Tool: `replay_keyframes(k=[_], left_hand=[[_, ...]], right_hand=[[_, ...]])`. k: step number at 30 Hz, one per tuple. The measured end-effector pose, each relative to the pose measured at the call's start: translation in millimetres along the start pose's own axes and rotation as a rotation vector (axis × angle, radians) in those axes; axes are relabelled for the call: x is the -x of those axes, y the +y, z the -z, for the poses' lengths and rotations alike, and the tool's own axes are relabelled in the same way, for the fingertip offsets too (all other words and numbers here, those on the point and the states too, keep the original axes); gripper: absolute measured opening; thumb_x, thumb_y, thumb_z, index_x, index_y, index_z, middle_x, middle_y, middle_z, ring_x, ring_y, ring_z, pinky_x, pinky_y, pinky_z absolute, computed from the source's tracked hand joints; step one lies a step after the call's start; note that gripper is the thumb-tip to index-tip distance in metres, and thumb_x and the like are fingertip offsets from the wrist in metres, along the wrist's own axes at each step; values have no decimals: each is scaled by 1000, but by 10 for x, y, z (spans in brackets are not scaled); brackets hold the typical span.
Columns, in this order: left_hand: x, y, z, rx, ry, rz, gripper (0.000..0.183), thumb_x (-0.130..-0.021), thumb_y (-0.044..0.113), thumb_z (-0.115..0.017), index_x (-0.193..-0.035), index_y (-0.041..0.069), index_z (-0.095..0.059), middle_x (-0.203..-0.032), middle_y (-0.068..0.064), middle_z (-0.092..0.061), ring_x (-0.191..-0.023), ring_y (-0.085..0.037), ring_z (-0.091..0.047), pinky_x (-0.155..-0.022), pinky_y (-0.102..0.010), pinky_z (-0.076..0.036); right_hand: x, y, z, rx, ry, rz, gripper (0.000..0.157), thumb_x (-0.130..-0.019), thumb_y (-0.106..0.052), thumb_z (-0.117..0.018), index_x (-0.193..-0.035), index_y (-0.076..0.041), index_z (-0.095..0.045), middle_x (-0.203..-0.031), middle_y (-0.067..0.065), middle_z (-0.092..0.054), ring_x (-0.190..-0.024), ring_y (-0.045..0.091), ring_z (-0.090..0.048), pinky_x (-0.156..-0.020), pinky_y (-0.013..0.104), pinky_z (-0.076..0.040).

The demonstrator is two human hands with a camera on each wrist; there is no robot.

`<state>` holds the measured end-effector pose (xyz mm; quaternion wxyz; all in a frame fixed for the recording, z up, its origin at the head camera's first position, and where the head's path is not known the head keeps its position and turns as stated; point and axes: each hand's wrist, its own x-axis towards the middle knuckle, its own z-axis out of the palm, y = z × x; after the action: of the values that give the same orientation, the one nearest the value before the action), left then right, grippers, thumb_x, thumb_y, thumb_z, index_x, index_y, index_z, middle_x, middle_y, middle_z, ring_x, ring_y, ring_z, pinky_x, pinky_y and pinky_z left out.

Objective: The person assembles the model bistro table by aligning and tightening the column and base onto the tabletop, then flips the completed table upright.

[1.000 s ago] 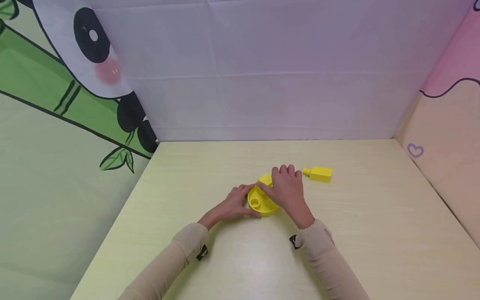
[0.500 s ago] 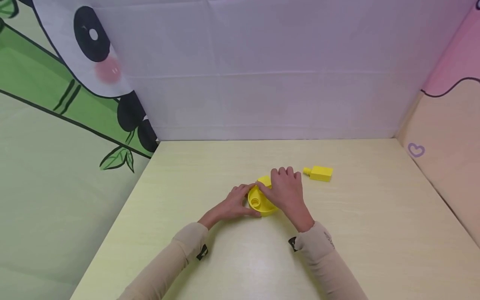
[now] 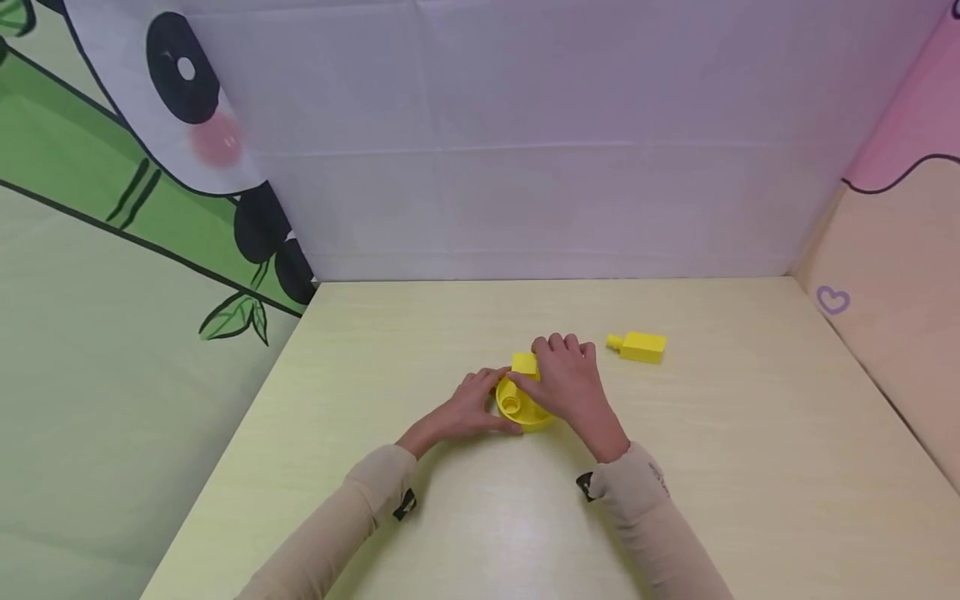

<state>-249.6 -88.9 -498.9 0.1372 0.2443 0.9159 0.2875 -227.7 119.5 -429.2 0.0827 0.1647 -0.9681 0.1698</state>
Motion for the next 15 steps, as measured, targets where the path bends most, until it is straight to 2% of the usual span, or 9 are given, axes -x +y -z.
replay_keyframes(k=[3, 5, 7, 10, 12, 15], left_hand=[[4, -3, 7, 1, 1, -2, 103, -83, 53, -83, -163, 13, -32, -152, -10, -45, -128, -28, -40, -109, -45, -38], [6, -2, 12, -4, 2, -3, 103, -84, 53, -83, -163, 12, -32, -152, -11, -45, -128, -28, -40, -109, -44, -38], [11, 3, 20, -6, 3, -2, 102, -84, 53, -83, -162, 11, -32, -152, -11, -45, -128, -28, -40, -109, -45, -38], [22, 10, 27, 3, 2, 2, 101, -84, 52, -83, -162, 13, -32, -152, -11, -45, -129, -29, -40, -110, -45, -37], [28, 10, 26, 14, 0, 5, 100, -84, 52, -83, -162, 14, -33, -152, -10, -45, -129, -28, -39, -110, -46, -37], [29, 12, 25, 27, -2, 6, 101, -84, 52, -83, -162, 13, -33, -152, -10, -45, -129, -28, -39, -110, -46, -37]], right_hand=[[12, -11, 1, 0, 3, 1, 52, -94, -45, -74, -121, -1, -67, -112, 16, -64, -104, 38, -52, -91, 57, -37], [17, -10, -6, 3, 16, 7, 47, -94, -42, -75, -117, -1, -68, -110, 16, -64, -104, 39, -52, -90, 57, -37], [8, -10, -25, 7, 39, 18, 43, -93, -41, -76, -108, -2, -67, -103, 14, -63, -100, 37, -52, -89, 56, -36], [-22, -14, -72, 22, 67, 36, 46, -93, -47, -76, -98, -3, -63, -91, 10, -58, -92, 34, -50, -86, 54, -34], [-36, -19, -90, 18, 74, 41, 50, -92, -51, -75, -97, -3, -62, -88, 8, -57, -89, 33, -49, -85, 54, -33], [-30, -14, -76, -4, 58, 37, 50, -93, -51, -74, -103, -3, -65, -93, 9, -60, -91, 33, -49, -86, 55, -33]])
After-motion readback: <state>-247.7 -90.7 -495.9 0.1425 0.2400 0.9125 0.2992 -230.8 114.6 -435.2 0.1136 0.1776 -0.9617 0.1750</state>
